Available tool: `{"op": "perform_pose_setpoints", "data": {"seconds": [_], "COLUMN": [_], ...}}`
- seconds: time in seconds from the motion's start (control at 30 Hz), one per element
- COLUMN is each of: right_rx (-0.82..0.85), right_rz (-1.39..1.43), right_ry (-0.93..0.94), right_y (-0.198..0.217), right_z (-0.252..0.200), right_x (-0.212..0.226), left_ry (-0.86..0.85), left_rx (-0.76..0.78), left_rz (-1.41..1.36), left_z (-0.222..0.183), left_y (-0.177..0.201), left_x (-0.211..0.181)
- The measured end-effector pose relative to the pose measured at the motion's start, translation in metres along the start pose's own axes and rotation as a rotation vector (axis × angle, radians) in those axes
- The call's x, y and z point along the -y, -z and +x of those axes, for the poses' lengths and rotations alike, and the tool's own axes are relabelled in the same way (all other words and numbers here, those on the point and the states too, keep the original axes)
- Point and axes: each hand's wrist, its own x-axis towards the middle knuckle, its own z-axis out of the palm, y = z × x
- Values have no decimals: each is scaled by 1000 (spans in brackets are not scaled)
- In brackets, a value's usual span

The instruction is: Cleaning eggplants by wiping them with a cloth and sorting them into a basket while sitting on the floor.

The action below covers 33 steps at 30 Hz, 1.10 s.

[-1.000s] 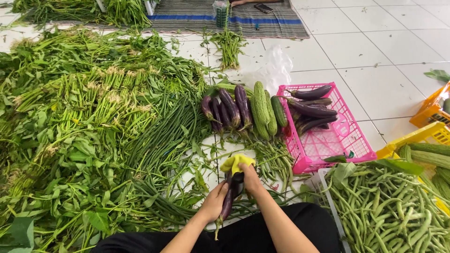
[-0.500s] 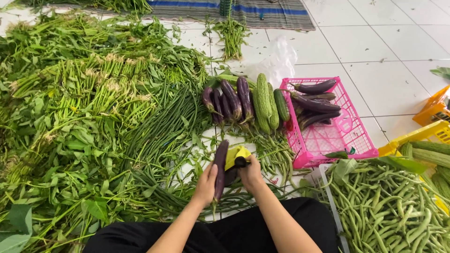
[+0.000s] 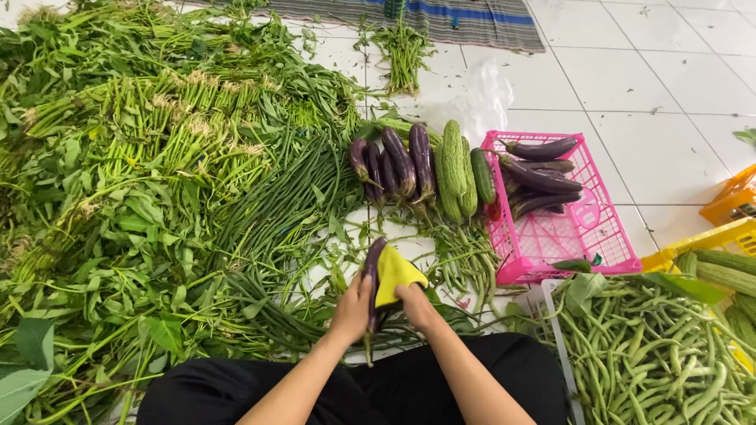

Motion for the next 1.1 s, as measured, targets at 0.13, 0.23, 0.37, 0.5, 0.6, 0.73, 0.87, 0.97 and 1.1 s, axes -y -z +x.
{"op": "perform_pose_setpoints", "data": {"seconds": [0.13,0.23,0.37,0.5,0.6,0.73,0.87,0.97,1.1], "right_rx": [-193,-173,52,187,152,103,18,-20,-33], "right_rz": [354,377,-262,-181,-142,-201,-133,-387,-644], "right_ry": [51,56,537,110,80,57,-75,213,427], "right_y": [14,-1,-35,-51,-41,-21,0,6,-4], "right_z": [-14,-34,7,-93,-88,-39,-21,-23,-24], "right_x": [26,43,-70,30,41,29,38,26,5], "left_ry": [-118,-74,-21,-31,17,-4,-63,-75,-124], "left_rx": [15,18,-124,-256,-175,-69,37,30,9], "left_rz": [0,-41,-35,-27,117,93,-11,4,3], "left_z": [14,2,3,53,56,44,14,23,32], "left_y": [-10,0,16,18,10,-2,-2,-2,3], "left_x": [30,4,-11,56,61,56,25,37,48]}}
